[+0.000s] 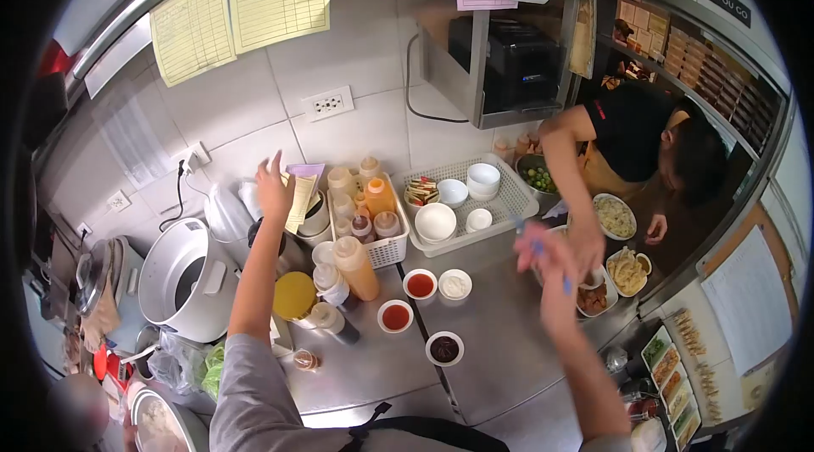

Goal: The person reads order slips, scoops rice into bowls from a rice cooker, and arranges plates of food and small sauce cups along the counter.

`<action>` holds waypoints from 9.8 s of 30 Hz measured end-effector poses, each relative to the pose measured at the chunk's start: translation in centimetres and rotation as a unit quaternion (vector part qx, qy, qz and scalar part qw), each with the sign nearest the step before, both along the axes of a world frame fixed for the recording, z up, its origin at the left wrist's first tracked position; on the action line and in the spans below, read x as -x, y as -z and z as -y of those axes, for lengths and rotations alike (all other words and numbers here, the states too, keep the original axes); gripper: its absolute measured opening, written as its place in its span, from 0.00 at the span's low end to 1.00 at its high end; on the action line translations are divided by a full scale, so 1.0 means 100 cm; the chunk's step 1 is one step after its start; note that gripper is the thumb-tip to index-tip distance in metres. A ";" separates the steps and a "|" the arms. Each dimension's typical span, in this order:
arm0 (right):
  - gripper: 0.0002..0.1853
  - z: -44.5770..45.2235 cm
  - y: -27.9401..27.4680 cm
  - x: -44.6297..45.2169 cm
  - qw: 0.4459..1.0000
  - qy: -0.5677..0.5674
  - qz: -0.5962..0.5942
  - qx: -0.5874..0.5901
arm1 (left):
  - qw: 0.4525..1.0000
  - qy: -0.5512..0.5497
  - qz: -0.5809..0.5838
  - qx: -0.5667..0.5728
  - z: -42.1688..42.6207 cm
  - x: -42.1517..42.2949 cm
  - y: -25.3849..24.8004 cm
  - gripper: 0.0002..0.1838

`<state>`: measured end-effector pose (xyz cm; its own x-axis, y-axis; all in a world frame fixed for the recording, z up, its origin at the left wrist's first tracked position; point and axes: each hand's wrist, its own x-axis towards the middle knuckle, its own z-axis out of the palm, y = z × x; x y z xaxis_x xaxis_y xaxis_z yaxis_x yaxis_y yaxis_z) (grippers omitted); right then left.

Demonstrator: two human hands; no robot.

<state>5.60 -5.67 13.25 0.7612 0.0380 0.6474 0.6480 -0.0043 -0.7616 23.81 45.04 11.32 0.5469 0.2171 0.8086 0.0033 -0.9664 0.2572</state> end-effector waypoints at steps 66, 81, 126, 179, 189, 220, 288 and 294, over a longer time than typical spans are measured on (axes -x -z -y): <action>0.06 -0.043 0.133 0.231 0.941 0.004 -0.296 0.167 | 0.898 0.340 0.164 0.226 0.064 0.138 -0.311 0.17; 0.10 -0.035 0.130 0.241 0.957 0.035 -0.249 0.145 | 0.936 0.252 0.212 0.122 0.145 0.090 -0.329 0.28; 0.07 -0.045 0.176 0.230 0.942 -0.007 -0.259 0.213 | 0.607 0.519 -0.448 0.402 0.271 0.387 0.117 0.08; 0.16 0.168 0.166 0.236 0.894 0.319 -0.247 0.197 | 0.592 0.560 -0.471 0.338 0.332 0.472 0.138 0.06; 0.17 0.055 0.306 0.170 0.845 0.305 -0.076 0.433 | 0.602 0.396 -0.461 0.518 0.281 0.520 0.179 0.11; 0.29 0.184 0.210 0.526 0.779 0.395 -0.365 -0.321 | 0.312 0.530 -0.691 0.380 0.670 0.639 0.267 0.33; 0.14 0.214 0.162 0.470 0.778 0.373 -0.424 0.276 | 0.565 0.680 -0.409 -0.225 0.604 0.464 0.174 0.11; 0.12 0.191 0.188 0.435 0.775 0.401 -0.388 0.297 | 0.560 0.652 -0.434 -0.270 0.604 0.450 0.173 0.10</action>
